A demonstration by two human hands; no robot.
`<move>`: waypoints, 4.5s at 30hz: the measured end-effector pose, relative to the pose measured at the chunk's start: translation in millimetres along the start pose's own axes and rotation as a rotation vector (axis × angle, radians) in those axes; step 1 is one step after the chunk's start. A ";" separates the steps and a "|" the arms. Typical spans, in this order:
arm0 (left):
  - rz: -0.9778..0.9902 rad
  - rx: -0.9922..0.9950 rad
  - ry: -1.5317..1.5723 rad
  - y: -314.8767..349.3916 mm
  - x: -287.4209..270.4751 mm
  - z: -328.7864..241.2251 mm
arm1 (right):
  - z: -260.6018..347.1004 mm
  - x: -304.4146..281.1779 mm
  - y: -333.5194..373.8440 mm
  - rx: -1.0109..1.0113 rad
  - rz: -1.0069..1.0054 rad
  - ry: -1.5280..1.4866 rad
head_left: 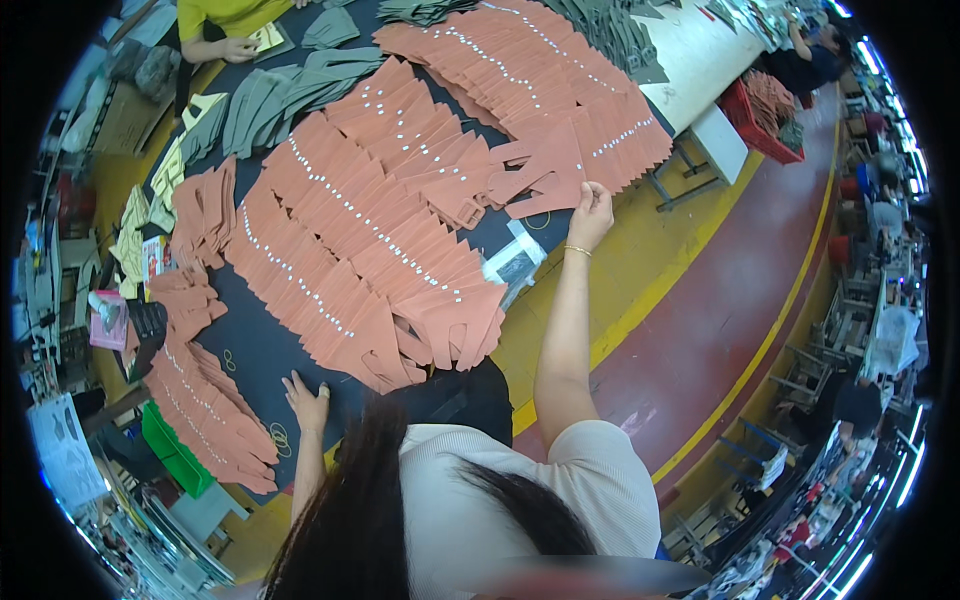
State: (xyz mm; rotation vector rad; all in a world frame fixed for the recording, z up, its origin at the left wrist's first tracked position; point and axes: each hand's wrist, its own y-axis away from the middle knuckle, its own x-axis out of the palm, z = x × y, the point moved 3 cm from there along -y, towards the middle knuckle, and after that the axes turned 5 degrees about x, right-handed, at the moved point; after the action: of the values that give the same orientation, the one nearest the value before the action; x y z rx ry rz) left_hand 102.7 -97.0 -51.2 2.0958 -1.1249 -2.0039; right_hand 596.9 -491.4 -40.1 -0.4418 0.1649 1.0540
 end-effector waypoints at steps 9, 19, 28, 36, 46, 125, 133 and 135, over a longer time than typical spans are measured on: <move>-0.086 0.153 -0.046 -24.4 44.5 63.7 | 0.4 -2.6 -19.2 0.041 -0.012 0.036; -0.031 0.032 -0.028 -1.3 7.9 6.1 | -4.0 4.2 -30.9 0.017 -0.034 0.143; -0.044 0.031 -0.076 -9.9 18.9 19.8 | 2.8 3.1 -31.4 0.058 -0.012 0.112; -0.010 0.110 -0.133 -33.7 45.2 67.9 | -6.8 6.6 -35.7 0.041 -0.008 0.167; -0.128 0.311 -0.257 -48.8 79.5 115.2 | -9.5 7.5 -35.6 0.017 -0.020 0.241; 0.786 -0.074 0.468 -10.1 -49.3 -1.7 | 173.7 181.4 274.2 -0.896 0.812 0.591; 0.762 -0.134 0.245 -13.7 -35.1 -19.1 | 174.1 182.8 275.2 -0.887 0.807 0.613; 0.685 -0.204 0.224 -10.9 -28.3 -28.8 | 173.2 183.3 275.2 -0.893 0.794 0.630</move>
State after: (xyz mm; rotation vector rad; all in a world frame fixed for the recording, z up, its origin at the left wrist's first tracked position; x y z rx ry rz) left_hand 135.7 -87.4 -27.3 1.4987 -1.2930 -1.4512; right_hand 434.8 -155.7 -21.1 -1.6121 0.4537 1.7204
